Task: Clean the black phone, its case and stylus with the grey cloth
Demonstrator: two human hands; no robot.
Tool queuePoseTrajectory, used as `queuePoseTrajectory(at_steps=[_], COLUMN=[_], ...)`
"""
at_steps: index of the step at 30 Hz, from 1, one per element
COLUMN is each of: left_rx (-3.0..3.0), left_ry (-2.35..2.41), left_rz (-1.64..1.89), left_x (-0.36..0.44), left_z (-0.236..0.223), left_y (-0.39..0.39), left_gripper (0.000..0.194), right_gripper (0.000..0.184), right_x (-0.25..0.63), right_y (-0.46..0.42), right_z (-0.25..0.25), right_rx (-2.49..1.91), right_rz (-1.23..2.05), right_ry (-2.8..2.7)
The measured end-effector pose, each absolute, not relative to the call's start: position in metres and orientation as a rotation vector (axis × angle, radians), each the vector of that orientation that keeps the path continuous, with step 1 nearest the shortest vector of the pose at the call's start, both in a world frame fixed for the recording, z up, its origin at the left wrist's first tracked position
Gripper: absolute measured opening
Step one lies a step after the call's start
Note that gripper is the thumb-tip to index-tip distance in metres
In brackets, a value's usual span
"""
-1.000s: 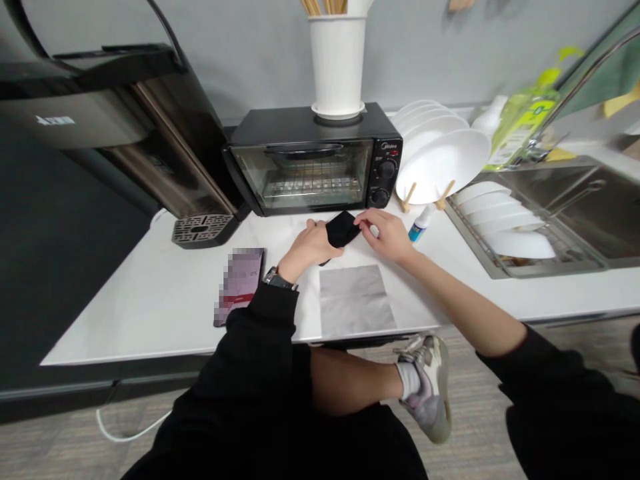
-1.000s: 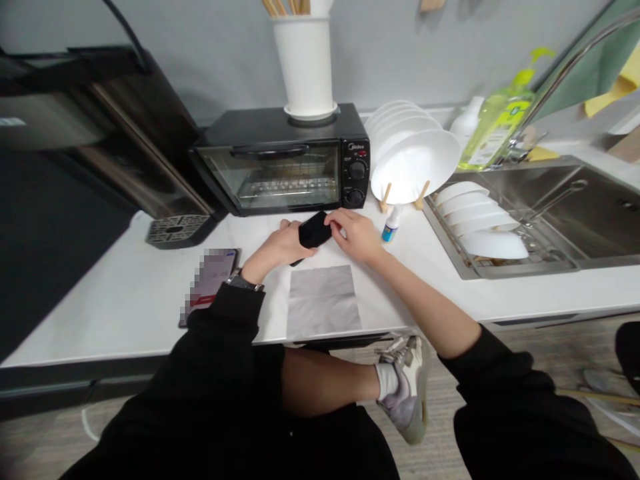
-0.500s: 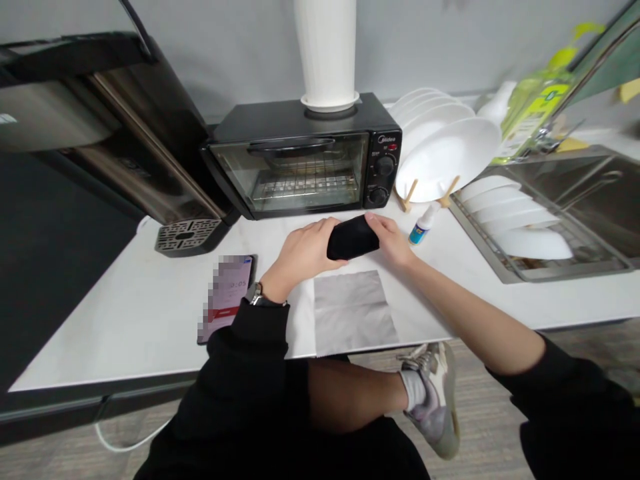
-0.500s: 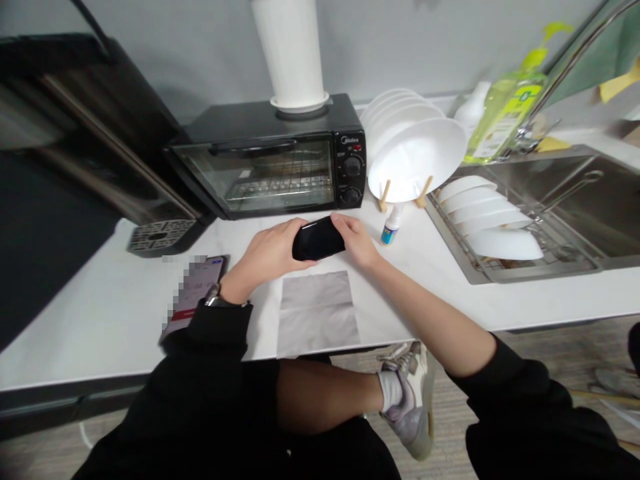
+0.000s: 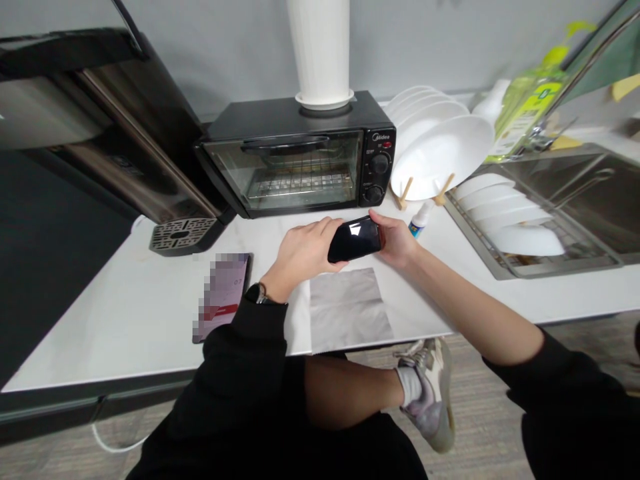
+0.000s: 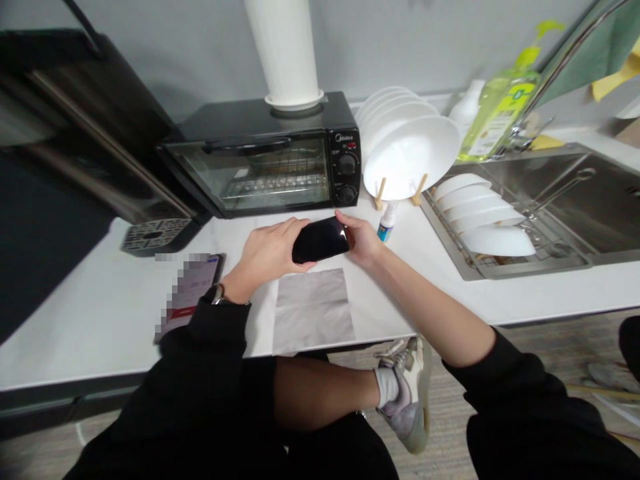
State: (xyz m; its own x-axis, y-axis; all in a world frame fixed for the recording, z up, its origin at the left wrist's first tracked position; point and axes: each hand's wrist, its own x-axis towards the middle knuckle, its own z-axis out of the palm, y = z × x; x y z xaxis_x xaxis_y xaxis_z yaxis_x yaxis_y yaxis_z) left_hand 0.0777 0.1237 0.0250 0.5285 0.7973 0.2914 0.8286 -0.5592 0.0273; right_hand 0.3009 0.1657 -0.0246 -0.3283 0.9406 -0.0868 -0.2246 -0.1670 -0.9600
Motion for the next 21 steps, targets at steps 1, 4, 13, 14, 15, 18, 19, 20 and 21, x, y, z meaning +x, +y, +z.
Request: queuePoseTrajectory(at_steps=[1,4,13,14,15,18,19,20,21], left_rx=[-2.646,-2.642,-2.573,-2.574,-2.574,-2.574,-2.572,-2.570,-2.567], left_ry=[-1.405,-1.370,-1.273,-1.263,-1.251,-1.227,-1.228,-1.231,-1.234], left_rz=[-0.414,-0.418,-0.460,-0.467,-0.476,-0.485,-0.481,-0.476,-0.472], left_x=[0.078,0.078,0.078,0.078,0.078,0.077,0.077,0.077,0.077], left_z=[0.025,0.024,0.022,0.022,0.022,0.022,0.021,0.021,0.021], left_y=[0.123,0.122,0.121,0.122,0.122,0.122,0.122,0.123,0.122], left_gripper=[0.075,0.076,0.077,0.077,0.077,0.078,0.078,0.078,0.078], right_gripper=[0.039,0.035,0.029,0.030,0.030,0.031,0.032,0.032,0.033], right_x=[0.302,0.305,0.312,0.313,0.313,0.314,0.314,0.314,0.314], right_y=[0.166,0.168,0.172,0.172,0.172,0.172,0.172,0.172,0.172], right_z=[-0.024,-0.023,-0.021,-0.021,-0.020,-0.021,-0.021,-0.022,-0.022], right_rx=[-0.933,-0.911,-0.858,-0.852,-0.846,-0.831,-0.826,-0.817,-0.807], right_rz=[1.671,1.722,1.844,1.850,1.852,1.832,1.811,1.775,1.731], right_ry=[-1.160,-1.104,-1.011,-1.015,-1.021,-1.054,-1.070,-1.090,-1.109])
